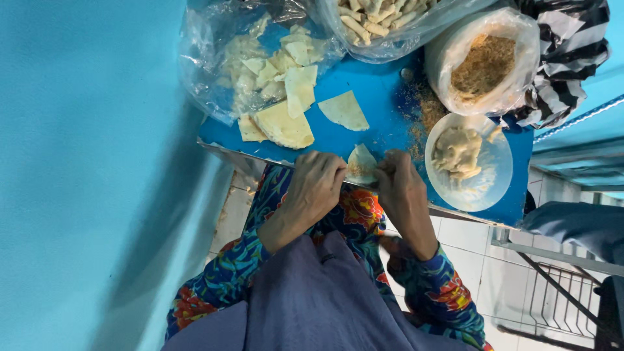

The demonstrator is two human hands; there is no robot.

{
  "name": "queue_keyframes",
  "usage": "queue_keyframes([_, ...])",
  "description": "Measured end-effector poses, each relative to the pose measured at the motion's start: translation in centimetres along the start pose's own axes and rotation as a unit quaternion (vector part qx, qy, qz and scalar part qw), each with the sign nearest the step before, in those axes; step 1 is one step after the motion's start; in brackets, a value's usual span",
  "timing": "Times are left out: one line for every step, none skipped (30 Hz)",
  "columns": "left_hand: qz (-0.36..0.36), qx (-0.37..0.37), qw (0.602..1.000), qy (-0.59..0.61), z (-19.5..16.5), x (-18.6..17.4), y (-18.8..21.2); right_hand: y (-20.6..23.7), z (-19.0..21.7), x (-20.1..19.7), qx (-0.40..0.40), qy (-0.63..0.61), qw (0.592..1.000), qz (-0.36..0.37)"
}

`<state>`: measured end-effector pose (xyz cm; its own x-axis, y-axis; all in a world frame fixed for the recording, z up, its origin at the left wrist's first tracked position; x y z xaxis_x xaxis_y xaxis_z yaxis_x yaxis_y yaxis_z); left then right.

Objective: The person sits at a low blue table and folds small triangular dough pieces by hand, pressing and rolling each piece around a bit of filling taken from a bowl, then sets the folded piece aside. They repeat this with piece after piece, occasionally reaching into a bowl of brown powder, with a bag of finished stick-shaped dough items nearby.

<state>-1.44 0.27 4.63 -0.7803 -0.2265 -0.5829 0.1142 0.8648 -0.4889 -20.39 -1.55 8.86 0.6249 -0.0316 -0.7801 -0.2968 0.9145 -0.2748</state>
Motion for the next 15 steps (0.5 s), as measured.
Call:
queue_keyframes([-0.003, 0.007, 1.0, 0.007, -0.1, 0.1, -0.1, -0.2, 0.0, 0.1, -0.006, 0.007, 1.0, -0.001])
queue_keyframes([-0.007, 0.013, 1.0, 0.014, -0.3, 0.2, -0.1, -0.5, 0.0, 0.2, -0.013, 0.013, 1.0, 0.0])
queue_keyframes([-0.002, 0.003, 1.0, 0.024, -0.4, 0.3, 0.0, -0.7, 0.1, 0.2, -0.019, 0.02, 1.0, 0.0])
queue_keyframes([0.003, -0.007, 0.999, 0.035, -0.5, 0.4, 0.0, -0.8, 0.1, 0.3, -0.014, 0.028, 0.999, 0.003])
queue_keyframes([0.008, -0.017, 0.999, 0.046, -0.6, 0.4, 0.1, -1.0, 0.1, 0.2, -0.01, 0.037, 0.999, 0.007])
queue_keyframes([0.0, -0.012, 0.998, 0.061, -0.7, 0.3, 0.3, -1.0, 0.1, 0.2, -0.007, 0.045, 0.999, 0.011])
queue_keyframes([-0.008, -0.007, 0.997, 0.077, -0.8, 0.2, 0.4, -1.1, 0.2, 0.1, -0.012, 0.041, 0.999, 0.016])
queue_keyframes([-0.016, -0.003, 0.996, 0.093, -0.9, 0.1, 0.6, -1.1, 0.2, -0.1, -0.018, 0.038, 0.999, 0.023])
queue_keyframes([-0.008, -0.001, 0.996, 0.094, -0.9, 0.1, 0.6, -1.0, 0.3, -0.3, -0.022, 0.034, 0.999, 0.03])
queue_keyframes([0.001, 0.002, 0.995, 0.096, -1.0, 0.1, 0.7, -1.0, 0.3, -0.4, -0.014, 0.013, 0.999, 0.038])
queue_keyframes([0.008, 0.005, 0.995, 0.097, -1.0, 0.1, 0.7, -1.0, 0.3, -0.6, -0.007, -0.008, 0.999, 0.047])
queue_keyframes([0.008, 0.011, 0.996, 0.091, -1.0, 0.1, 0.7, -1.1, 0.3, -0.7, 0.001, -0.028, 0.998, 0.056])
queue_keyframes([0.008, 0.018, 0.996, 0.086, -1.0, 0.1, 0.7, -1.1, 0.3, -0.7, 0.009, -0.043, 0.997, 0.06])
queue_keyframes([0.007, 0.026, 0.996, 0.081, -1.0, 0.2, 0.6, -1.2, 0.3, -0.8, 0.017, -0.057, 0.996, 0.064])
queue_keyframes([0.017, 0.029, 0.997, 0.071, -1.0, 0.3, 0.6, -1.3, 0.4, -0.9, 0.024, -0.072, 0.995, 0.069])
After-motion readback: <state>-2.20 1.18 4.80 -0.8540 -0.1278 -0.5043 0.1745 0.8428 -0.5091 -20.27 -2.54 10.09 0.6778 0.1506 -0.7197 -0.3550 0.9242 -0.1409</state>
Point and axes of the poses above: each hand's wrist, its own y-axis away from the middle knuckle, its own x-axis out of the palm, z = x × y, the point moved 2 cm from there along -y, towards the middle knuckle, and after that the axes turned 1 degree about z, right-handed, at the moved point
